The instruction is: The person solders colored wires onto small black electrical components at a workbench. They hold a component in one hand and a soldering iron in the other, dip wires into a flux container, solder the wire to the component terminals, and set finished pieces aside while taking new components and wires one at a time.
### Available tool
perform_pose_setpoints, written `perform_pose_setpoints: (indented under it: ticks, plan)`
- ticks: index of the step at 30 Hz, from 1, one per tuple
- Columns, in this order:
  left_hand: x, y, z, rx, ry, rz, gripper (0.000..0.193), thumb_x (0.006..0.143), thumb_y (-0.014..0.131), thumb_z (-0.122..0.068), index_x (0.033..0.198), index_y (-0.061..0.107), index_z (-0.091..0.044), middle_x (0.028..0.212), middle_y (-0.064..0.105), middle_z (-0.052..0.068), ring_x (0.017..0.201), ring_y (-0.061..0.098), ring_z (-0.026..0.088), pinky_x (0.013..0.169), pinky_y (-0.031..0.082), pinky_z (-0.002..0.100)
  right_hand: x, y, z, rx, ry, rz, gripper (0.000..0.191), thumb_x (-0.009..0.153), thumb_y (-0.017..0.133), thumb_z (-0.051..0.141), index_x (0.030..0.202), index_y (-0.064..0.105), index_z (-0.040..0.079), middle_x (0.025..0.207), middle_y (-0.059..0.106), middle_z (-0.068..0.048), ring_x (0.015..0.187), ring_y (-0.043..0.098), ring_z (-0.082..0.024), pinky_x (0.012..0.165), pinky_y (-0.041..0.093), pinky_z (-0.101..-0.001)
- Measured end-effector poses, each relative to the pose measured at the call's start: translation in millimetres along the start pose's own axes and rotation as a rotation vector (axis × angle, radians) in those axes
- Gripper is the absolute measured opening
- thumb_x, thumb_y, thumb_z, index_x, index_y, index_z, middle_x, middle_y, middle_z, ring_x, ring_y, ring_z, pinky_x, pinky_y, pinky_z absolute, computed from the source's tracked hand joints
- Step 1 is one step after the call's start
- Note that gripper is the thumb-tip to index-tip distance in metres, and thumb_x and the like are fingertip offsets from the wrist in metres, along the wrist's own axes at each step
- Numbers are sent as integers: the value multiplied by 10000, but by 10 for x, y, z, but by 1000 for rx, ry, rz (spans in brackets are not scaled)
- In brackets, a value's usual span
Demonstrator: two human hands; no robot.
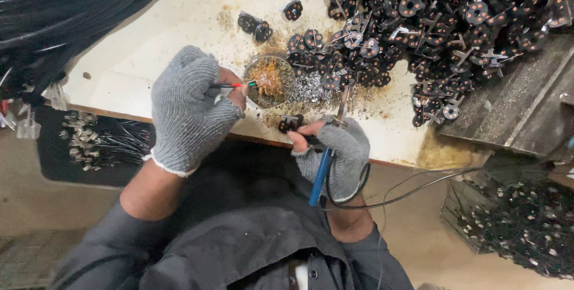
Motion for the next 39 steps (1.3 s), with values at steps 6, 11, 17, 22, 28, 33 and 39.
perform_pose_setpoints:
  ticks: [6, 11, 17, 22, 28, 33, 39]
  plan:
    - [-14, 24, -15, 40, 65, -18, 171, 871, 851, -188, 863, 698, -113, 789, 573, 86, 788, 595, 310, 695, 466, 423, 79, 19, 76, 9, -60, -10, 271, 751, 947, 177, 822, 697, 100, 789, 711, -62, 737, 701, -253, 687, 536, -352]
    - [-51, 22, -25, 60, 85, -48, 181, 885, 855, -191, 879, 693, -111, 812, 576, 88, 802, 600, 310, 715, 475, 423, 58, 41, 136, -43, -158, -1, 338, 724, 957, 245, 881, 695, 101, 842, 717, -66, 766, 686, -289, 709, 520, -399]
    - [-77, 27, -24, 60, 76, -44, 189, 865, 866, -186, 846, 694, -111, 774, 559, 89, 760, 592, 304, 687, 469, 421, 40, 46, 169, -94, -158, 35, 284, 764, 928, 216, 942, 739, 102, 853, 718, -63, 783, 684, -287, 734, 516, -403]
    - [-114, -89, -169, 39, 152, -60, 202, 871, 859, -160, 830, 667, -111, 765, 563, 77, 744, 589, 308, 675, 464, 418, -1, 79, 225, -121, -188, 74, 248, 769, 922, 198, 909, 742, 102, 877, 745, -70, 780, 684, -292, 728, 506, -407]
    - [-396, 61, -339, -114, 157, 197, 183, 740, 847, -164, 818, 682, -159, 724, 568, 60, 661, 614, 284, 583, 457, 402, -48, 78, 240, -129, -225, 75, 262, 781, 918, 230, 937, 753, 100, 919, 768, -84, 796, 700, -293, 740, 507, -389]
    - [-470, 334, -388, 3, 221, 295, 248, 645, 836, -233, 859, 715, -198, 748, 611, 52, 693, 656, 288, 583, 484, 425, -140, -70, 141, 128, -26, 85, 471, 858, 832, 462, 1084, 740, 59, 975, 758, -86, 852, 704, -244, 810, 540, -325]
    - [-433, 421, -370, 105, 211, 381, 278, 619, 851, -309, 817, 691, -199, 770, 608, 52, 704, 654, 305, 578, 478, 445, -286, -133, -103, 175, 181, 149, 763, 919, 525, 802, 1010, 744, 77, 814, 674, -30, 757, 686, -195, 731, 511, -312]
Point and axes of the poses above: each hand's wrist, its own x-axis towards the middle knuckle, its own y-axis out of the palm, z = x × y, the point moved 9 cm from there along x, towards the middle knuckle
